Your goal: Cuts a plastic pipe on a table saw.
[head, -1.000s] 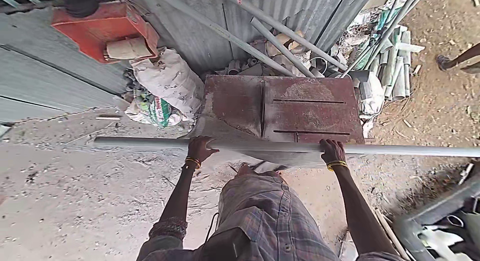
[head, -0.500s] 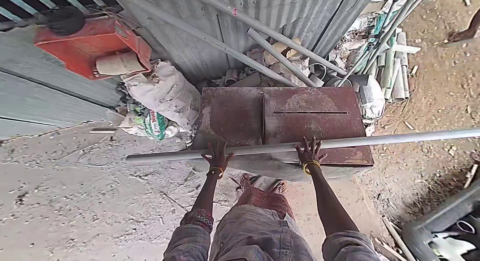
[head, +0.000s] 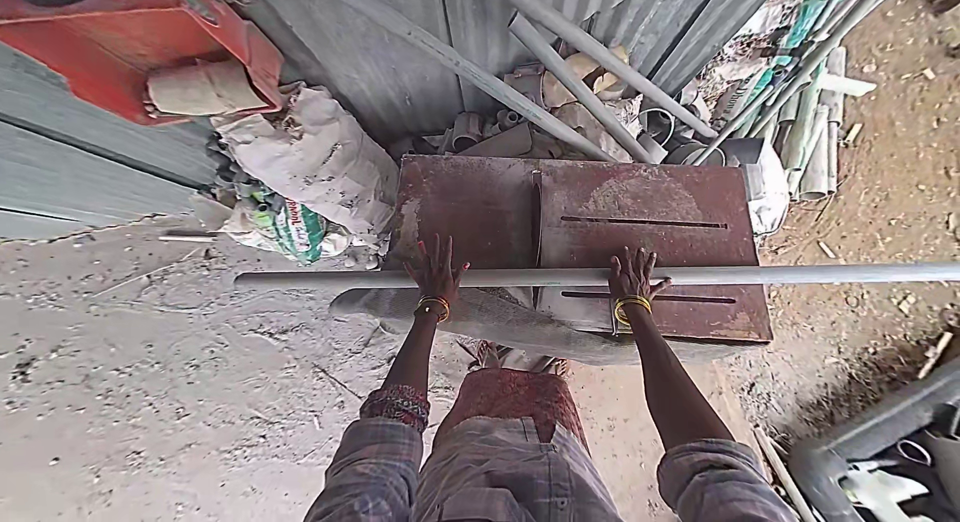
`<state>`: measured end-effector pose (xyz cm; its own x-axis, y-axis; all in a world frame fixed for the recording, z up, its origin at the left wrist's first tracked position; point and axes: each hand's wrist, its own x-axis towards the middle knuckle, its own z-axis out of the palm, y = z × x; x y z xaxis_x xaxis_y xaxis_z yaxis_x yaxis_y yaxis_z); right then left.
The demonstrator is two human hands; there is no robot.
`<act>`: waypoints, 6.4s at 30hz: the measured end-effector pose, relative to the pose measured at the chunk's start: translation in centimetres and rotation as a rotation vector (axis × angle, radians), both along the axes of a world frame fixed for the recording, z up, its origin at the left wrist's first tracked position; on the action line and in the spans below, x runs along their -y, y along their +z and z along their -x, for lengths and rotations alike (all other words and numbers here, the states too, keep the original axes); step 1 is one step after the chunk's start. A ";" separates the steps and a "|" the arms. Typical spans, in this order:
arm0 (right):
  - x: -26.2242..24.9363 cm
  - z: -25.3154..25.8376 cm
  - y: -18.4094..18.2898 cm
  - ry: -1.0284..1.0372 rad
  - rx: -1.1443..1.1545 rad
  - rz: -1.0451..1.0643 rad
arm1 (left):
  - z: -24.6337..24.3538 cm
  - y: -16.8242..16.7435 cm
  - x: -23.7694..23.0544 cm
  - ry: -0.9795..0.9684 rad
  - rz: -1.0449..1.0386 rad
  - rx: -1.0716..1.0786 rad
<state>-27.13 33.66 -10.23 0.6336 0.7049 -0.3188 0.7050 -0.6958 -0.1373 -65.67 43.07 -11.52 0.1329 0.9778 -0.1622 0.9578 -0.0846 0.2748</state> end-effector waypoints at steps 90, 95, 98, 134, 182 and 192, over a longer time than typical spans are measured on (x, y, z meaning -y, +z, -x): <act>-3.0 -2.1 -4.2 0.069 0.123 -0.332 | -5.6 -1.7 -5.6 -0.033 0.030 -0.098; -2.3 -3.2 -4.7 0.231 0.119 -0.257 | -5.6 -2.3 -5.7 -0.035 -0.047 -0.065; -3.2 -3.1 -4.5 0.205 0.116 -0.209 | -6.2 -2.5 -5.0 0.008 -0.199 -0.019; -7.2 -3.5 -3.8 0.102 0.100 -0.232 | -8.4 -2.6 -4.9 -0.036 -0.347 0.099; -6.6 -2.0 -3.3 0.159 0.071 -0.237 | -8.6 -2.1 -7.1 0.036 0.001 -0.017; -9.2 -2.4 -3.5 0.022 0.083 -0.285 | -8.8 -3.0 -8.1 0.224 -0.163 0.085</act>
